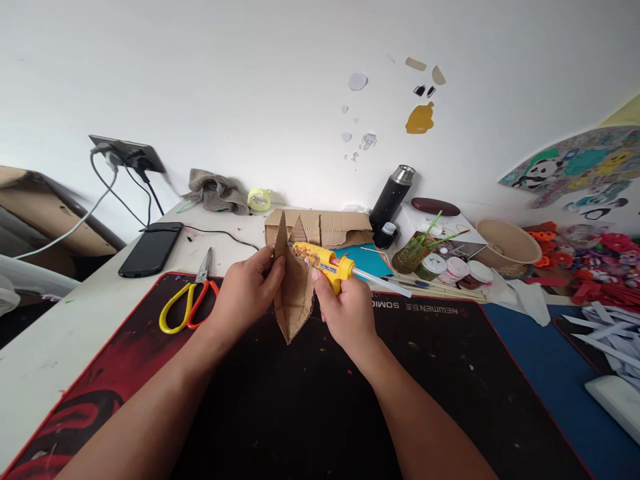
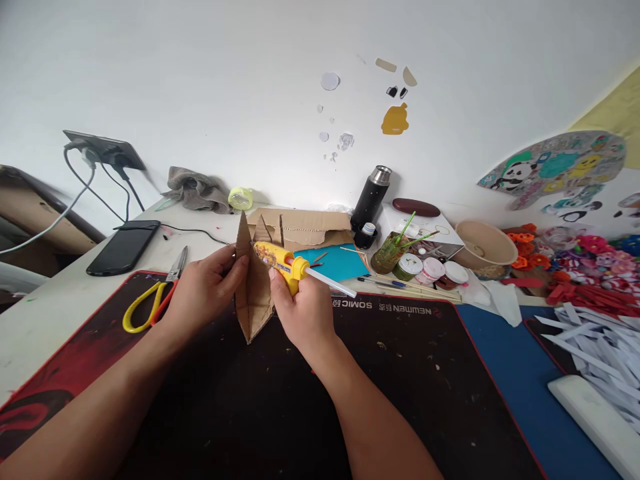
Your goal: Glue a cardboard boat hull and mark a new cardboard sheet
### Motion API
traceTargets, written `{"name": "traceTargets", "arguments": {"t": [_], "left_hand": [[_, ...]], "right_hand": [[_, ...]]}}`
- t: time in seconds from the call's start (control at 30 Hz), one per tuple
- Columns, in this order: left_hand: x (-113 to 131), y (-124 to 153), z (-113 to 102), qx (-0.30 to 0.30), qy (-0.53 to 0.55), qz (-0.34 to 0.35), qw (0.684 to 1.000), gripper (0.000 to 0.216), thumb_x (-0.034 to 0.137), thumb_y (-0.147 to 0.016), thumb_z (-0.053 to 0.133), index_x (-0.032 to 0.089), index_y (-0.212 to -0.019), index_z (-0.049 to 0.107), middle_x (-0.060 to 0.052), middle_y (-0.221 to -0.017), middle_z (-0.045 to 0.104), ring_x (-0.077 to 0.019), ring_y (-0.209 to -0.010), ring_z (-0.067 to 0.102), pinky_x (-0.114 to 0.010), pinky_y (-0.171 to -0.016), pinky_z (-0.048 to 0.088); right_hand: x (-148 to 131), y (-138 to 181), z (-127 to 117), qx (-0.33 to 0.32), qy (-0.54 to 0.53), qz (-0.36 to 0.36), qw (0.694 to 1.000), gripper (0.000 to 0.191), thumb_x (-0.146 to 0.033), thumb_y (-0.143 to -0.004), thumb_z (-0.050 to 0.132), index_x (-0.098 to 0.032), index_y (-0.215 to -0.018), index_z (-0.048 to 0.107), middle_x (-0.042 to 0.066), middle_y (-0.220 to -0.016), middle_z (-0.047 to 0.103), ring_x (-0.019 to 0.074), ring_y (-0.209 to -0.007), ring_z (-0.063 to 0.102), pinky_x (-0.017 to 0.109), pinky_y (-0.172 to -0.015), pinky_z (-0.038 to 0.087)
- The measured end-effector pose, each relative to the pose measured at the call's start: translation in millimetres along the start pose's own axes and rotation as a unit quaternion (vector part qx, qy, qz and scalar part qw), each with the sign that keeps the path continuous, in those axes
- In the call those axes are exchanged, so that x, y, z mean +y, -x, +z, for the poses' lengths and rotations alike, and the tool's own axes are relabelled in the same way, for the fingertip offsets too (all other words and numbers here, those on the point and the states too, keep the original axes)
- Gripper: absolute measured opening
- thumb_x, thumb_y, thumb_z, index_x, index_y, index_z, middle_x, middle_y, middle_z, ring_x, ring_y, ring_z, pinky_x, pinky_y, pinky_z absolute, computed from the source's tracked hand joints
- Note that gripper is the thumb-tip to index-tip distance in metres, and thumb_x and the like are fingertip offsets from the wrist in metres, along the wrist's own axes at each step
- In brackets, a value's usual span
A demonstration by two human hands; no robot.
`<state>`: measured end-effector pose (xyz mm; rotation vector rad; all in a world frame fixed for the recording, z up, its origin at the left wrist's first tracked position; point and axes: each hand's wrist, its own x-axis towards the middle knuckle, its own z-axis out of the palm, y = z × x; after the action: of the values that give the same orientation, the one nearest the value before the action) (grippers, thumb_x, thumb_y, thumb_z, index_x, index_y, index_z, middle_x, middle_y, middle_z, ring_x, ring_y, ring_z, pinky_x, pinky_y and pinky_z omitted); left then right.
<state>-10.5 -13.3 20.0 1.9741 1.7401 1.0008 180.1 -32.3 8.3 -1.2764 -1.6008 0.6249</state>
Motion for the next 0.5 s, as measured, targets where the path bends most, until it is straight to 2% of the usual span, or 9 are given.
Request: {"name": "traceTargets", "arguments": {"t": [0.5], "left_hand": [[3.0, 0.2, -1.8, 0.002, 0.021, -0.004, 1.000, 0.032, 0.048, -0.100, 0.049, 0.024, -0.080, 0.054, 0.004, -0.058, 0.052, -0.0152, -0.055, 0.043, -0.029, -0.057, 0.033]], "right_hand": [[-2.6, -2.6, -1.9, 0.024, 0.014, -0.027, 0.999, 0.047, -0.049, -0.104, 0.061, -0.027, -0.063, 0.049, 0.000, -0.050, 0.051, 0.0202, -0.056, 0.059, 0.031, -0.053, 0.041]]}}
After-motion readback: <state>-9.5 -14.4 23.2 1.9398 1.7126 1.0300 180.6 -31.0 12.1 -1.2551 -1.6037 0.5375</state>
